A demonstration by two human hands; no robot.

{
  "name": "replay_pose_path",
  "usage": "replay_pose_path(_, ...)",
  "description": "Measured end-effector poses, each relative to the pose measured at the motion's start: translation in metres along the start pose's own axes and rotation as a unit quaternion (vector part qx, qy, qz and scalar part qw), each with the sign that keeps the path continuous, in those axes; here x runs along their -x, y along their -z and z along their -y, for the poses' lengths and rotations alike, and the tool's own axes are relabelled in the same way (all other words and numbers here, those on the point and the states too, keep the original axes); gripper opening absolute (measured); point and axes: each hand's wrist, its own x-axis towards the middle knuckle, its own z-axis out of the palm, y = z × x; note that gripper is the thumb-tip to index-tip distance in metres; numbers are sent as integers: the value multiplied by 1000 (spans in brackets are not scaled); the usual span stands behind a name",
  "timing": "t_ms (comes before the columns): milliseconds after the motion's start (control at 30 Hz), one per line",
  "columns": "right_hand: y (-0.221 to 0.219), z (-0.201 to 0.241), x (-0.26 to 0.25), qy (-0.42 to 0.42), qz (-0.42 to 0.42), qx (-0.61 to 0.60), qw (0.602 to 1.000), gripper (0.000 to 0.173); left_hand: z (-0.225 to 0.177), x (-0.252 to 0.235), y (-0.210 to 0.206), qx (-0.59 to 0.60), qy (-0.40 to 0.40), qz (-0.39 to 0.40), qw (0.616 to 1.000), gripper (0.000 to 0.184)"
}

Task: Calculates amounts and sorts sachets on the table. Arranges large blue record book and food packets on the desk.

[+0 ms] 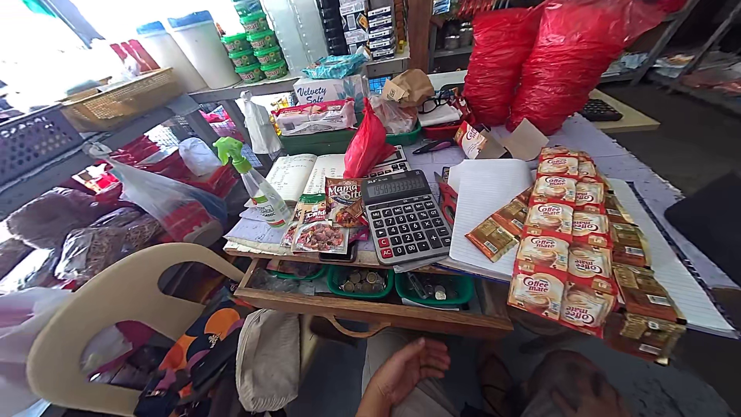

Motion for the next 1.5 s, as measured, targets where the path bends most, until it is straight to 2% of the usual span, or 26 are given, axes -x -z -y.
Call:
replay_pose_path(100,2,2,1,0,0,-7,1000,81,-29,25,-9,-204,19,95,974,47)
replay_pose_path(167,1,0,0,2,-5,-9,1000,81,-56,48,-13,-278,4,111,954,46)
replay_pose_path(233,0,0,0,8,-6,-17,1000,82,-85,73,-12,-328,-59,60,941,44)
replay_pose_path(333,4,3,-1,5,23,-2,1000,85,-125,100,-9,-367,-161,-80,913,40)
replay_pose_path(400,6,5,1,4,27,-2,1000,85,-143,105,-14,-372,-212,-150,891,38)
replay_pose_path(500,4,4,0,3,20,12,1000,85,-157,96,-35,-341,-248,-191,886,35)
replay_pose_path(733,2,-3,3,29,-15,-11,999,81,-179,45,-68,-312,-250,-246,883,41)
replay_pose_path(1033,-3,-6,0,15,-20,-8,1000,81,-190,25,-65,-309,-250,-247,884,31)
replay_pose_path(1200,-4,-4,-1,21,-27,-8,999,80,-200,17,-73,-204,-264,-257,907,30)
replay_pose_path(1333,-2,-4,0,12,-11,0,1000,79,-240,7,-83,-150,-277,-268,910,32)
replay_pose_path(1500,-3,-6,-1,8,-19,-7,1000,79,-304,9,-81,-281,-264,-287,877,41)
